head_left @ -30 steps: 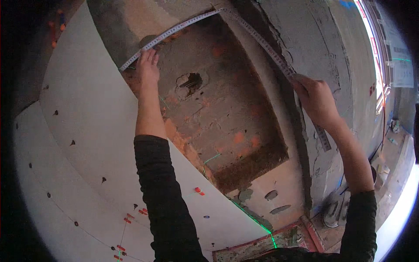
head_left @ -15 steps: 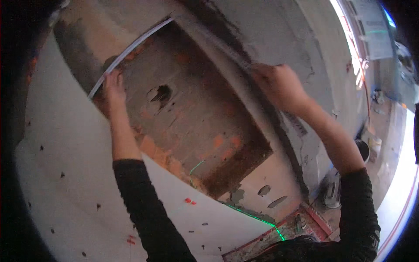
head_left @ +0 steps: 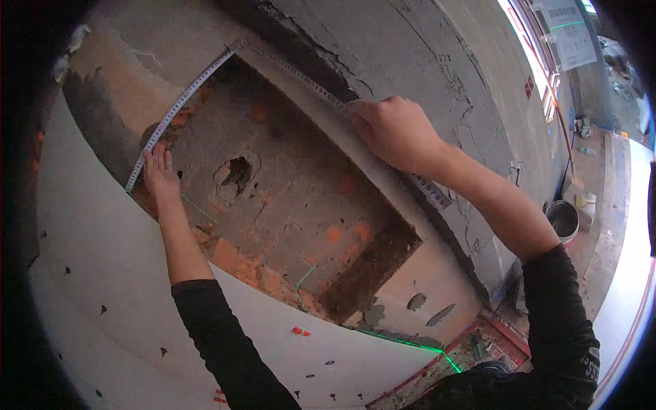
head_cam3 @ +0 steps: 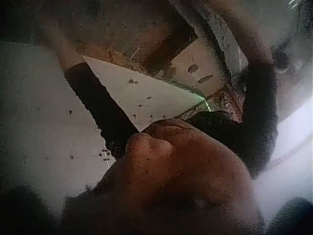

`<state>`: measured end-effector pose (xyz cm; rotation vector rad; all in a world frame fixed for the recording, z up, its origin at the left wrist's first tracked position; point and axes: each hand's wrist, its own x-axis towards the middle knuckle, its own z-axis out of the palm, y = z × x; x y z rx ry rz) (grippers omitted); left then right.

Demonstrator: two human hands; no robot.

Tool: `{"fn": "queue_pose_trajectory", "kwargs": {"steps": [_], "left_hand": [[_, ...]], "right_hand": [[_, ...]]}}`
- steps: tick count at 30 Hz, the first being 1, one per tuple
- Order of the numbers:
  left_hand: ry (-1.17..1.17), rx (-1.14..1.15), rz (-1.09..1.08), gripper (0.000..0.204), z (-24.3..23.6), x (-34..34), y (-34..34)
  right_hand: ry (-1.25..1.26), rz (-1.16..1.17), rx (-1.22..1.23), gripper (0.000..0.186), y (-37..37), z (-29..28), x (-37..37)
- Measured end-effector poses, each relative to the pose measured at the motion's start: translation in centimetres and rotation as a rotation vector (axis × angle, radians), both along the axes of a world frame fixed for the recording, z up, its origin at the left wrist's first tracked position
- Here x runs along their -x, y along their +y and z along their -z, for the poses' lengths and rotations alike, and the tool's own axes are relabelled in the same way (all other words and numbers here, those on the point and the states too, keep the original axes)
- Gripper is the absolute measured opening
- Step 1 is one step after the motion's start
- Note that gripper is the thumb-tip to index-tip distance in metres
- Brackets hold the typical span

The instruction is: Measure an opening in a tiled wall using a tape measure and a laser level.

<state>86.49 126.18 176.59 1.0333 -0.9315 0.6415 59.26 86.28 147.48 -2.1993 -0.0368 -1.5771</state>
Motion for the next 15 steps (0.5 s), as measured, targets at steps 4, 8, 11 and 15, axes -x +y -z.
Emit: {"fn": "queue_pose_trajectory", "kwargs": {"steps": [4,8,11,15], "left_hand": [[0.015,0.009,-0.02,0.068,1.3,-0.3,-1.7],[0.017,0.012,-0.043,0.066,0.5,0.0,-0.3],[0.014,0.014,-0.042,0.064,0.2,-0.7,-0.3],[0.023,0.021,-0.042,0.063,0.5,-0.8,-1.1]], "right_hand": [[-0.06,-0.015,-0.003,0.017,-0.5,0.4,-0.4],[0.008,-0.012,0.032,0.017,-0.2,-0.2,-0.2],[0.021,-0.016,0.035,0.017,-0.4,-0.2,-0.4],[-0.005,-0.025,0.04,0.016,-0.8,0.2,-0.4]]}}
